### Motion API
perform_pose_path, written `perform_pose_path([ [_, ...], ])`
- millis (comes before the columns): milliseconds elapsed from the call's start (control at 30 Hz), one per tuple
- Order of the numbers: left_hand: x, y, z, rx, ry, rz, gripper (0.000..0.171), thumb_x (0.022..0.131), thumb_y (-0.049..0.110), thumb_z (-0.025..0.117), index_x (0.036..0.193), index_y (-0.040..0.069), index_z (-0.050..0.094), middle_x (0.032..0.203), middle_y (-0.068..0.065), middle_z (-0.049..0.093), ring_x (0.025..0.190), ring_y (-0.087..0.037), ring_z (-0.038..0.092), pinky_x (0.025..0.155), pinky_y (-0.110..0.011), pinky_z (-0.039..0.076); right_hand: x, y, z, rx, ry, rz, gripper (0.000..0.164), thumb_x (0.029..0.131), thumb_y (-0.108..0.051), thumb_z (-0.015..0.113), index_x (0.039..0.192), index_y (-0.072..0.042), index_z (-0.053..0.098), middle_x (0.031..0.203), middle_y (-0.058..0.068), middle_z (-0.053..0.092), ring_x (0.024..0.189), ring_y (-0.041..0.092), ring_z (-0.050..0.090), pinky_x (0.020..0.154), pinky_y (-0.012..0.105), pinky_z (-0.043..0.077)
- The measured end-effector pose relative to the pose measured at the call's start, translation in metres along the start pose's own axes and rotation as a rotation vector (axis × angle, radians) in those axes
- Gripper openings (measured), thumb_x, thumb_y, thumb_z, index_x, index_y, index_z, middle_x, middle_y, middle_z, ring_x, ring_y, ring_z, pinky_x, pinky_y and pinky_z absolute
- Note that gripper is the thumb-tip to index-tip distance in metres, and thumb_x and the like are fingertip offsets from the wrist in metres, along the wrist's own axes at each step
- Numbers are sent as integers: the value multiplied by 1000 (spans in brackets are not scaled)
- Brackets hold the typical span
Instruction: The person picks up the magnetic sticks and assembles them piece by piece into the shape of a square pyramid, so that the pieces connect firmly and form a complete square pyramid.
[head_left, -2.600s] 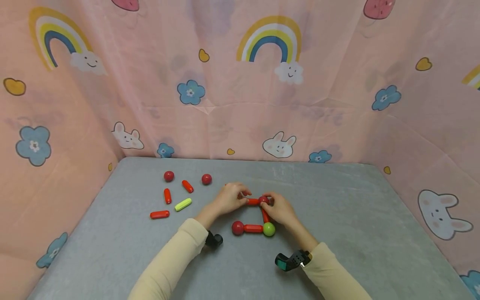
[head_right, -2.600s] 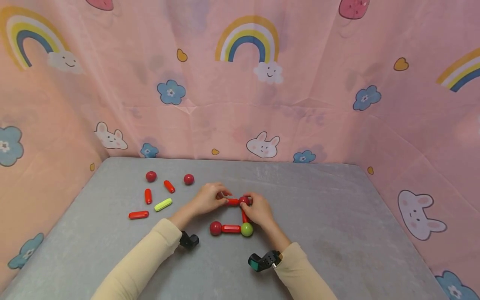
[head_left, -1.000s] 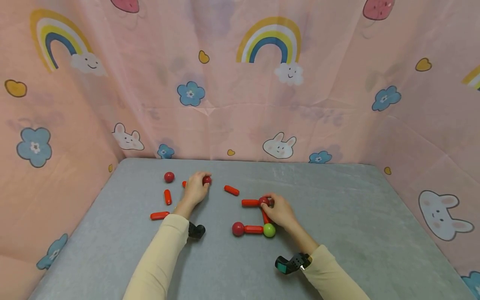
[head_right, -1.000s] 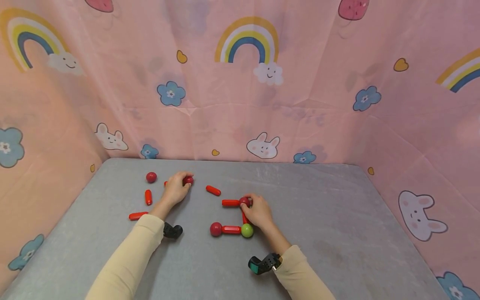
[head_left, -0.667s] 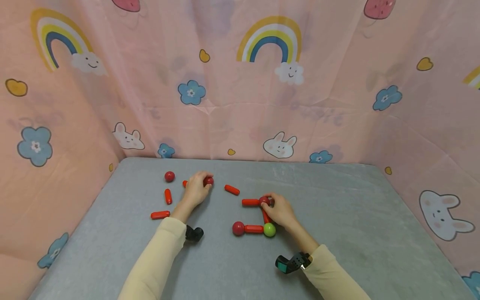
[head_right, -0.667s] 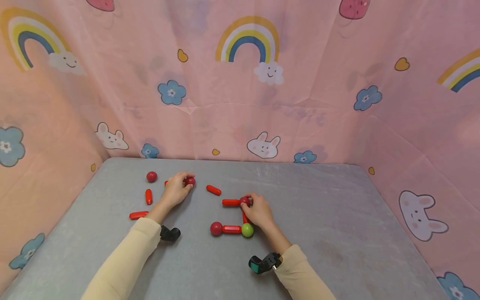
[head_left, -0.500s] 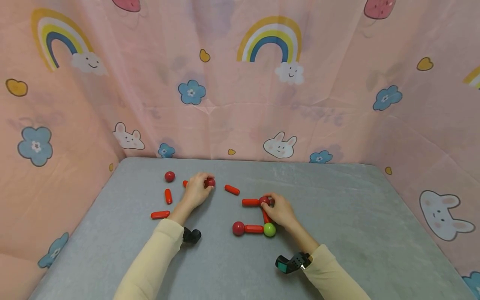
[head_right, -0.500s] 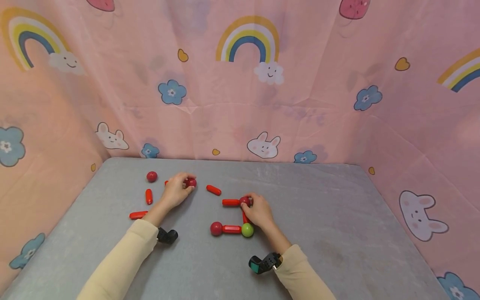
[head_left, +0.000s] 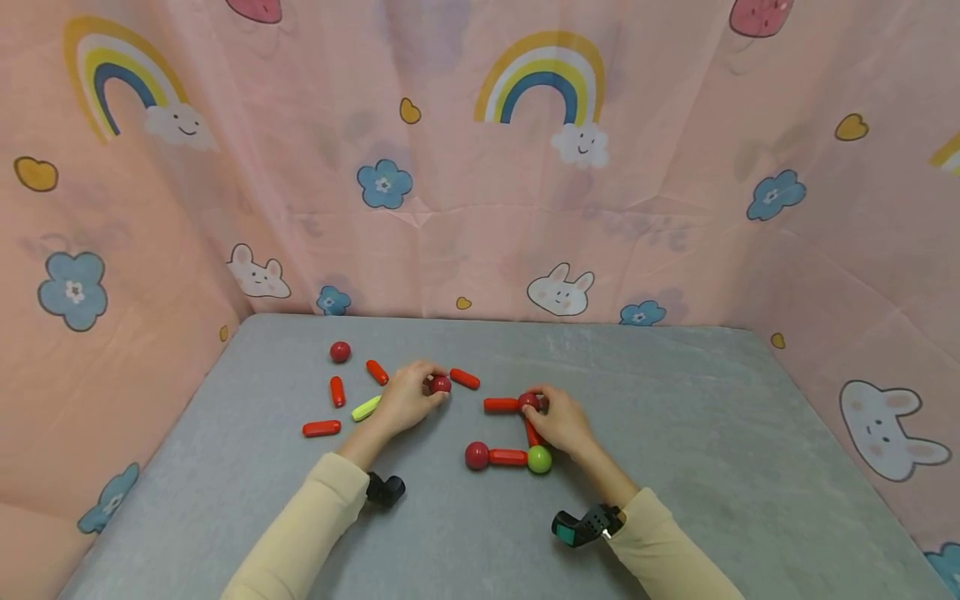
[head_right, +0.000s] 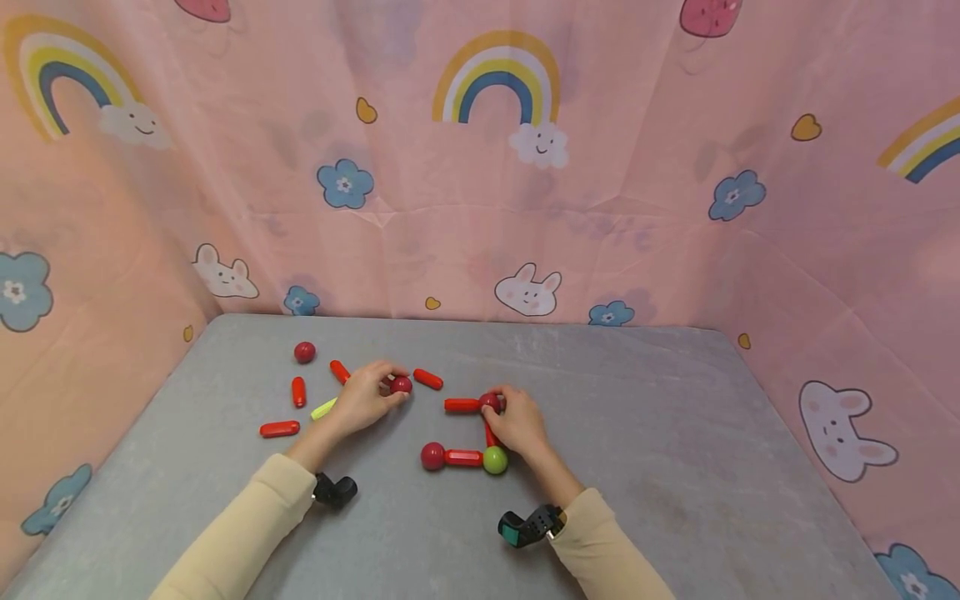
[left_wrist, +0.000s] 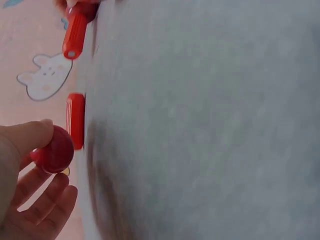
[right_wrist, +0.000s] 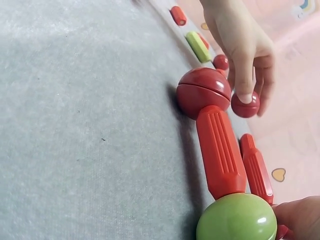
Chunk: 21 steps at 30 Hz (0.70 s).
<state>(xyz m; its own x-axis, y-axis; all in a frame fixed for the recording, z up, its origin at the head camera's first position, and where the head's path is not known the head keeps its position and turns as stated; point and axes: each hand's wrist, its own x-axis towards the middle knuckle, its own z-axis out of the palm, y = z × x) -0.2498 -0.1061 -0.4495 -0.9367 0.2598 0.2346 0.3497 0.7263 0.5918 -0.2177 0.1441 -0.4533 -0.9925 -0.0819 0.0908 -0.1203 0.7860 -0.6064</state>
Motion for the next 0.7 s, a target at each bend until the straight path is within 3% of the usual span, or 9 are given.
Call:
perform_pose_path([
  [400,-7,12,17,-17,-119,105,31,79,18,73,107,10,65,95,0,61,78,-13,51,65,-24,44,-4,0,0,-3,5,-7,28,82,-16,66,107,-3,63,85,11,62,71,20,51,63,32,41],
  [700,-9,21,23,-24,-120,147,31,78,16,73,107,11,65,94,0,60,78,-11,52,66,-23,44,-6,-2,0,4,-5,1,29,82,-18,66,108,-4,63,83,9,61,69,18,50,60,30,40],
])
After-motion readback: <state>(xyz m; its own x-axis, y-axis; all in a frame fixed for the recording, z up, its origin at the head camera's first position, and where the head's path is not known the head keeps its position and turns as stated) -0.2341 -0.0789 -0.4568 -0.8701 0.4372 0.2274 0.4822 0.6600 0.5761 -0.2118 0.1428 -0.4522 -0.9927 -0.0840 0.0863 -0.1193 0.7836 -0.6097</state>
